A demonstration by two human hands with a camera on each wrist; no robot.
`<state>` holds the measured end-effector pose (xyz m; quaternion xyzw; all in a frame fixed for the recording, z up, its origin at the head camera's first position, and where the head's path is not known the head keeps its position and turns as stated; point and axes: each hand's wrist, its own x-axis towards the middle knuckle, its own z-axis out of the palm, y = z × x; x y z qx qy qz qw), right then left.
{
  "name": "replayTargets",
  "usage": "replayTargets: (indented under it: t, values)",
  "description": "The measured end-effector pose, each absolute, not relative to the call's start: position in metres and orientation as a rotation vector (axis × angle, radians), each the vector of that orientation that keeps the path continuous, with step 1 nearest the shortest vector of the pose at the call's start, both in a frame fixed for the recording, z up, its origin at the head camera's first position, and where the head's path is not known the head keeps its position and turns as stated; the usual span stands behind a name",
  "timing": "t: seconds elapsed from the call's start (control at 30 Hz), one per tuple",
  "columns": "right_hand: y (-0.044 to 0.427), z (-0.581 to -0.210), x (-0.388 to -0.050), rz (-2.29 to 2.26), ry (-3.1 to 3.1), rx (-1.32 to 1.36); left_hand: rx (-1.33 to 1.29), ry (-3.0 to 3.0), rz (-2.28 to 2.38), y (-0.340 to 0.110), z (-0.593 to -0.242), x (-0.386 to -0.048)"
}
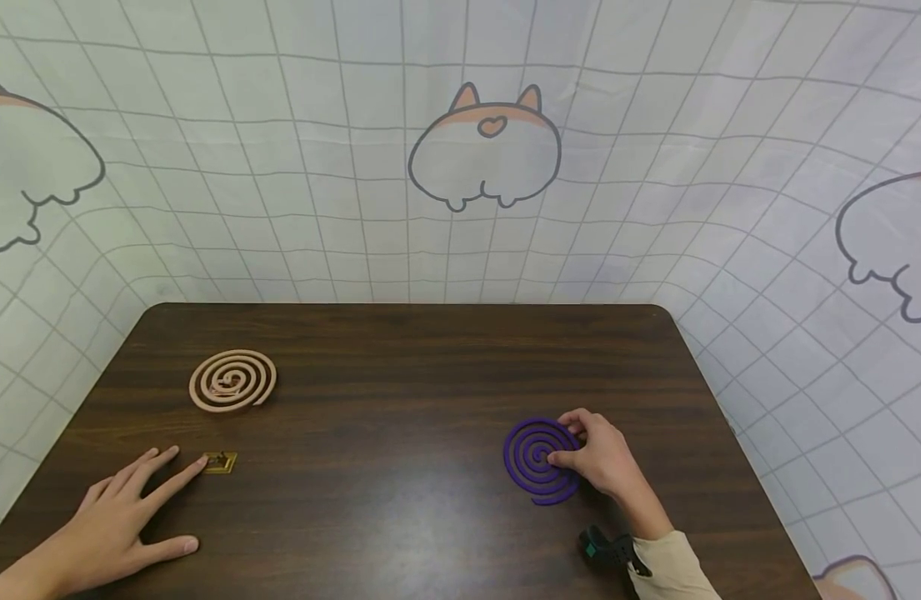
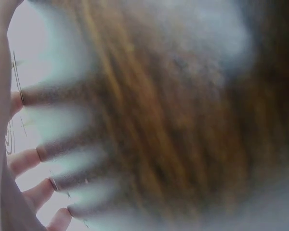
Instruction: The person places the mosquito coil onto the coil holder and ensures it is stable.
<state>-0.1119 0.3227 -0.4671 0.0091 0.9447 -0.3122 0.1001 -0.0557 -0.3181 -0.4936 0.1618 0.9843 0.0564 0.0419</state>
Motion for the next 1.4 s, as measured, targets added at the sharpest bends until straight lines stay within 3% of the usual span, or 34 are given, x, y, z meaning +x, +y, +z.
replayTargets:
  t: [0.6,1.4]
  values:
    - [0.3214,-0.4661,-0.1078,-0.907,2.834,0.049,0.490,2.990,0.159,-0.3182,-0.4914,-0.0561]
    - [0.3274,-0.4712,-0.1085,-1.275,2.600,-0.022,0.487,2.993,0.176,-0.3193,-0.4913,-0.0554]
